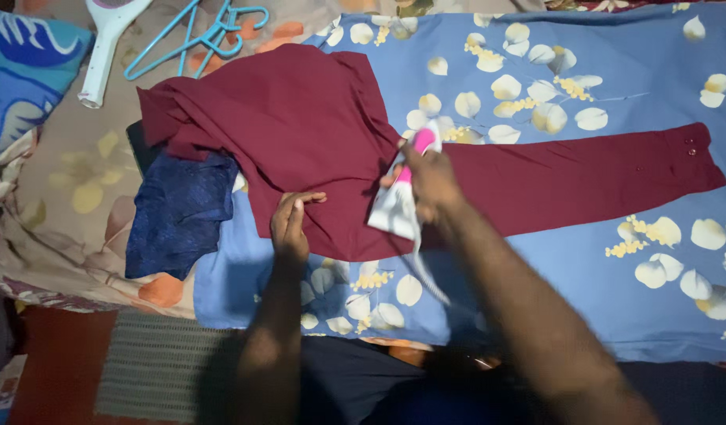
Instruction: The person irons a maroon long-sleeved shirt laid out on a bed. They smooth the fabric with their hands and use a pink and white iron to press the sleeves and body of the shirt.
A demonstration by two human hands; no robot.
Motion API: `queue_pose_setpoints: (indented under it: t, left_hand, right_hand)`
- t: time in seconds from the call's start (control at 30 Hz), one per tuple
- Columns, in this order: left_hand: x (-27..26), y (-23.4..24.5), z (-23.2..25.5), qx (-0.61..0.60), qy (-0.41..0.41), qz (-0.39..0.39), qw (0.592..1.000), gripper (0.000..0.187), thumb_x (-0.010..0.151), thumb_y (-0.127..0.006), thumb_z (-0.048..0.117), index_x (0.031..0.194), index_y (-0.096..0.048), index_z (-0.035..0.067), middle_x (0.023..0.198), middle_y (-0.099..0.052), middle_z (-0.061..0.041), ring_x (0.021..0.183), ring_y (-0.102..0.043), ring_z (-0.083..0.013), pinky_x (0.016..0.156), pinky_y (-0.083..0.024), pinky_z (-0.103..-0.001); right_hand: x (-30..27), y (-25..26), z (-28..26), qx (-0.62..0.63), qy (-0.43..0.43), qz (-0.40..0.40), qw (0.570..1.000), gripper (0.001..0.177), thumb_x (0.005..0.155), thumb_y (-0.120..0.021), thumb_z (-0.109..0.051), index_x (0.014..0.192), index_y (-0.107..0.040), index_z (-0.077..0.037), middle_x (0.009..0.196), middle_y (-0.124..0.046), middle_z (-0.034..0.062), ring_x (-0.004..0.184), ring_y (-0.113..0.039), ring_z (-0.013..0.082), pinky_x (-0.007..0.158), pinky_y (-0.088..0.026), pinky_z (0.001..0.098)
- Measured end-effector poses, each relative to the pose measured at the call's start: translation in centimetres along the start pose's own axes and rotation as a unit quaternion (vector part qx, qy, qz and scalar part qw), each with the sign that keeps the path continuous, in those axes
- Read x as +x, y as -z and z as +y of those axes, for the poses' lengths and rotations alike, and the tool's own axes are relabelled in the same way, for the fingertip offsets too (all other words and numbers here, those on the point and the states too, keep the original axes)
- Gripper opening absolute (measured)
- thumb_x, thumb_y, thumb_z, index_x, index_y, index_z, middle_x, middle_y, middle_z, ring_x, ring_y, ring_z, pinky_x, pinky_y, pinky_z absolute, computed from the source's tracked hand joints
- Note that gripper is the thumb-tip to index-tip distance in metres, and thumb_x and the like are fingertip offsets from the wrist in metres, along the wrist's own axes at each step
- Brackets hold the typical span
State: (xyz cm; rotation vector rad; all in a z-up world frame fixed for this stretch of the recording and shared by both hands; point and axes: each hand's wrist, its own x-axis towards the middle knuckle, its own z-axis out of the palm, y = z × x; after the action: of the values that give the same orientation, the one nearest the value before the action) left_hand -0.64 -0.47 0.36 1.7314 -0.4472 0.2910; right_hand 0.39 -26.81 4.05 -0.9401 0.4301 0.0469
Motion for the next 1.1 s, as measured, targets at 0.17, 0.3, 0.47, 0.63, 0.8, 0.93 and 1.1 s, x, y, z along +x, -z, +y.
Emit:
queue_pose_setpoints:
  t: [0.17,0.3,0.47,0.63,0.8,0.93,1.1]
  left_hand:
    - [0.2,0.0,-0.1,0.019,-0.016,-0.006,1.000,0.045,0.108,-0.038,0.023,0.105,-0.074,-0.004,0.105,-0.076,-0.016,0.106,-0.066,-0.0278,0.100,-0.047,-0.039]
    - [0.5,0.0,-0.2,0.041,-0.026,-0.015,0.999,0.045,0.109,-0.038,0.025,0.105,-0.075,-0.001,0.104,-0.076,-0.014,0.103,-0.067,-0.0267,0.098,-0.047,-0.039]
    - [1.6,-1.6,1.7,0.235,0.018,-0.008,0.972,0.036,0.107,-0.052,0.028,0.098,-0.076,0.004,0.100,-0.076,-0.014,0.098,-0.067,-0.0318,0.094,-0.049,-0.044]
    - [1.7,-6.3,5.5,0.305,-0.099,-0.033,0.947,0.026,0.100,-0.058,0.025,0.105,-0.075,0.006,0.102,-0.075,-0.012,0.096,-0.067,-0.0345,0.089,-0.048,-0.050]
    - [1.9,-12.4,4.4,0.268,-0.100,-0.112,0.952,0.040,0.108,-0.047,0.022,0.142,-0.057,0.004,0.145,-0.058,-0.017,0.140,-0.050,-0.0336,0.116,-0.036,-0.050]
    - [1.6,-13.9,2.5,0.435,-0.069,-0.179,0.880,0.053,0.106,-0.043,0.027,0.154,-0.043,0.004,0.162,-0.039,-0.014,0.154,-0.029,-0.0301,0.125,-0.018,-0.052]
    - [1.3,-14.1,1.9,0.459,-0.035,-0.189,0.868,0.058,0.104,-0.042,0.029,0.156,-0.039,0.006,0.165,-0.036,-0.010,0.155,-0.026,-0.0270,0.126,-0.016,-0.053]
  right_hand:
    - [1.4,0.7,-4.4,-0.052,-0.033,0.024,0.998,0.024,0.100,-0.063,-0.020,0.097,-0.060,0.004,0.068,-0.063,0.0116,0.059,-0.072,0.0266,0.050,-0.058,0.0418]
    - [-1.7,1.4,-5.1,-0.157,-0.080,-0.029,0.984,0.029,0.101,-0.061,-0.024,0.096,-0.057,0.005,0.067,-0.064,0.0106,0.059,-0.072,0.0232,0.053,-0.061,0.0390]
    - [-7.6,3.4,-4.6,-0.251,-0.110,-0.091,0.957,0.025,0.098,-0.060,-0.028,0.093,-0.058,-0.004,0.063,-0.064,0.0086,0.055,-0.069,0.0198,0.051,-0.057,0.0351]
    - [-9.0,6.1,-3.1,-0.244,-0.079,-0.097,0.962,0.027,0.101,-0.063,-0.023,0.089,-0.057,0.001,0.065,-0.064,0.0075,0.053,-0.067,0.0192,0.056,-0.059,0.0344]
    - [-5.2,7.6,-2.3,-0.215,-0.032,-0.089,0.972,0.020,0.098,-0.058,-0.018,0.101,-0.066,0.000,0.067,-0.062,0.0038,0.052,-0.063,0.0132,0.053,-0.058,0.0337]
    - [-2.0,6.4,-3.7,-0.254,-0.009,-0.053,0.966,0.023,0.098,-0.059,-0.018,0.096,-0.062,0.005,0.066,-0.064,0.0085,0.050,-0.064,0.0175,0.052,-0.056,0.0348]
    - [-1.5,5.1,-5.3,-0.302,0.003,-0.037,0.952,0.026,0.098,-0.058,-0.022,0.092,-0.060,0.004,0.066,-0.063,0.0074,0.049,-0.064,0.0180,0.049,-0.055,0.0346]
